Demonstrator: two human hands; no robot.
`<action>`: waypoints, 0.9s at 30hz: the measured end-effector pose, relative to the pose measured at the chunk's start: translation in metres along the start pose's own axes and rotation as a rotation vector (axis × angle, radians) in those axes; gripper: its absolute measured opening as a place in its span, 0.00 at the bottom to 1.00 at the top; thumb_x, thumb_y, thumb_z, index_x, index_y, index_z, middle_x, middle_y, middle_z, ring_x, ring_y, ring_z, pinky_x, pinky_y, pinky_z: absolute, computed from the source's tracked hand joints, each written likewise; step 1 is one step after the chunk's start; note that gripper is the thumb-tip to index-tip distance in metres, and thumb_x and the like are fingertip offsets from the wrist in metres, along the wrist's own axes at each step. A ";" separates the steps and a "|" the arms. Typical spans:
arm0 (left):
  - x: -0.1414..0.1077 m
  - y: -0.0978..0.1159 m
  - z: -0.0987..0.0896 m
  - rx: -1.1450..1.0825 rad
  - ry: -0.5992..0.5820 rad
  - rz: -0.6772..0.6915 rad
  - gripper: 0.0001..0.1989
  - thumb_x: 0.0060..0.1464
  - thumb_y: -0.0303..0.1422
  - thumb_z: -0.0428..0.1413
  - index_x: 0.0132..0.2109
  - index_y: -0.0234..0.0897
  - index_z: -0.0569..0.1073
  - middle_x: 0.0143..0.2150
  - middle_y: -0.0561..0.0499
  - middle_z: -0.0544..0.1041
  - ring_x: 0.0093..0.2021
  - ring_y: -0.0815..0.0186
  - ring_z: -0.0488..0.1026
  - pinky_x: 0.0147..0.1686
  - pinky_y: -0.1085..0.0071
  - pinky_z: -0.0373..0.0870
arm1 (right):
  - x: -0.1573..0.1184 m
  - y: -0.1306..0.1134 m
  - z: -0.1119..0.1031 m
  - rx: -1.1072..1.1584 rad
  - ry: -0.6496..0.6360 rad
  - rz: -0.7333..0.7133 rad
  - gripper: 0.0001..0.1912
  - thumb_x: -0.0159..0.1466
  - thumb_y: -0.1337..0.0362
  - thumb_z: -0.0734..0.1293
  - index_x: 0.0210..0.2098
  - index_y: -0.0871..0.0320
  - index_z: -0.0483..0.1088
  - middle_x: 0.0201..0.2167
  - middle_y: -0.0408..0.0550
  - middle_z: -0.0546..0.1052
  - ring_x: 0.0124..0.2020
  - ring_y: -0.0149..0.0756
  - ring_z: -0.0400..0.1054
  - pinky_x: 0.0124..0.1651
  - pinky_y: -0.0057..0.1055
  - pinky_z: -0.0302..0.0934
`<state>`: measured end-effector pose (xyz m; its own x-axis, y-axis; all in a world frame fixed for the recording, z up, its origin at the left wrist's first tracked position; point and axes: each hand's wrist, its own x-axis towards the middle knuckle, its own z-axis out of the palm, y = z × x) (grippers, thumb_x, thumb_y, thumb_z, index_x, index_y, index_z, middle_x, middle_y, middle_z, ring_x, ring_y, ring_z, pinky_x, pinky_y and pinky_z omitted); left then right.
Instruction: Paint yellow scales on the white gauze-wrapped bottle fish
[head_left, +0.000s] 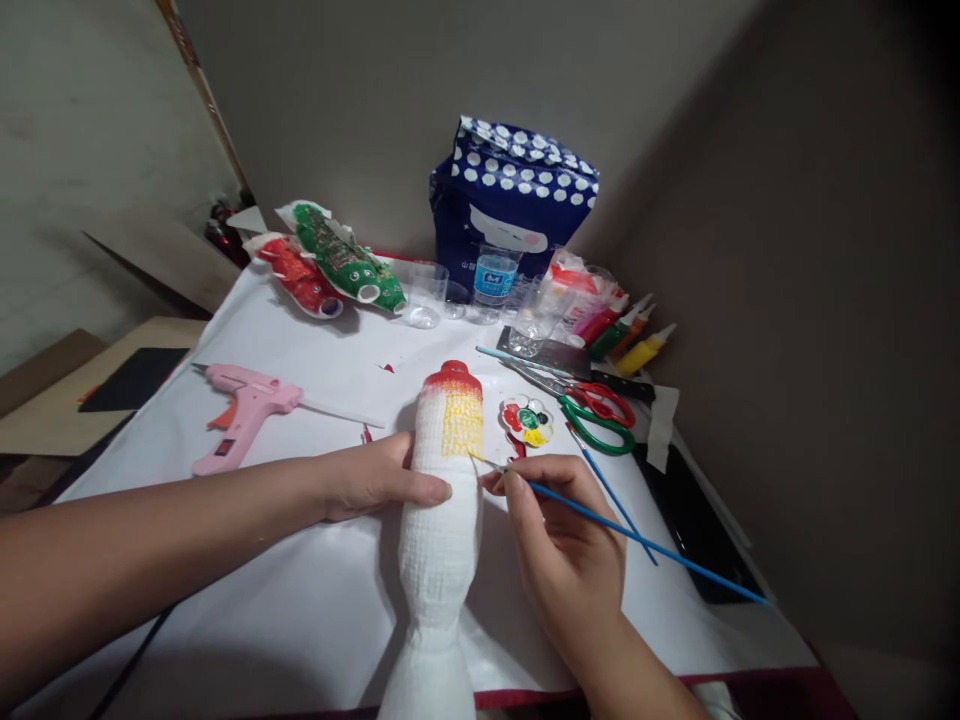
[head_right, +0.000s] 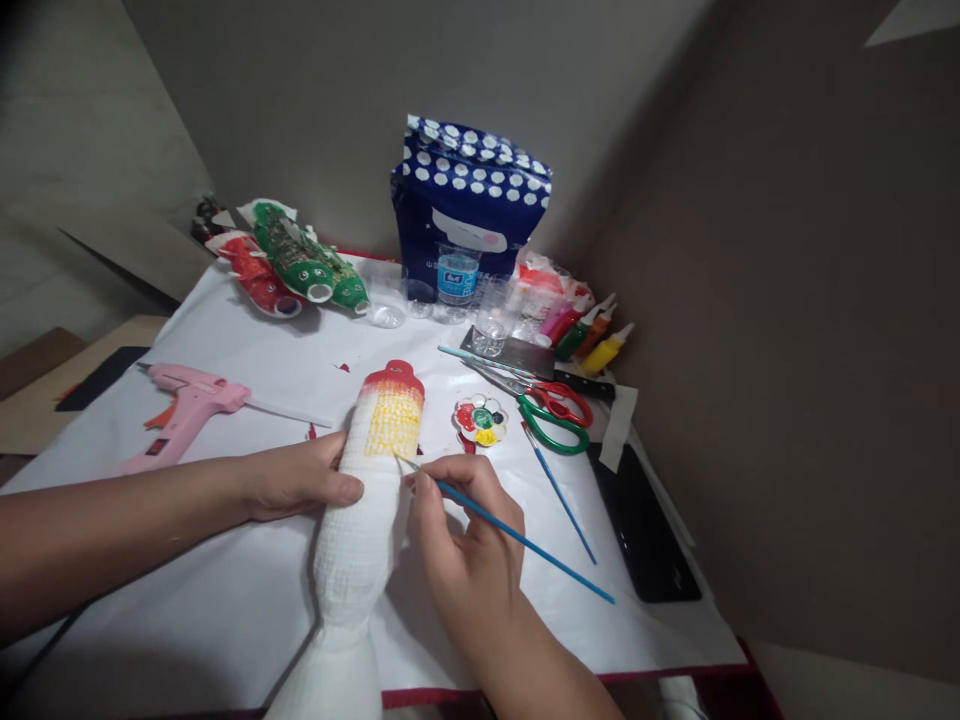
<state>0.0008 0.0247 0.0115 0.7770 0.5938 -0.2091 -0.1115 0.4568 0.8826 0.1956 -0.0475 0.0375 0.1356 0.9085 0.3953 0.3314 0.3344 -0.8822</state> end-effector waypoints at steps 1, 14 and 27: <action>0.000 0.000 0.000 0.003 0.005 -0.002 0.35 0.45 0.43 0.71 0.57 0.31 0.72 0.55 0.37 0.79 0.54 0.47 0.77 0.52 0.59 0.72 | 0.000 0.000 0.000 -0.002 -0.002 -0.001 0.03 0.67 0.64 0.68 0.35 0.55 0.73 0.30 0.45 0.81 0.32 0.37 0.78 0.36 0.31 0.72; 0.000 0.001 0.001 -0.001 0.005 -0.009 0.37 0.43 0.44 0.71 0.57 0.31 0.72 0.55 0.35 0.78 0.56 0.44 0.76 0.58 0.51 0.69 | 0.000 0.001 -0.001 0.027 -0.021 -0.019 0.02 0.66 0.66 0.68 0.35 0.54 0.72 0.30 0.44 0.81 0.33 0.36 0.78 0.37 0.32 0.70; 0.000 0.001 0.001 -0.011 0.022 -0.027 0.37 0.42 0.44 0.72 0.56 0.31 0.73 0.54 0.36 0.79 0.57 0.43 0.74 0.58 0.50 0.68 | -0.001 0.003 -0.001 0.067 -0.028 -0.051 0.04 0.66 0.69 0.68 0.36 0.53 0.73 0.31 0.41 0.81 0.33 0.33 0.77 0.38 0.28 0.70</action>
<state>0.0009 0.0245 0.0130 0.7661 0.5952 -0.2424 -0.0972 0.4802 0.8718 0.1977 -0.0476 0.0348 0.0936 0.8963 0.4335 0.2734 0.3955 -0.8768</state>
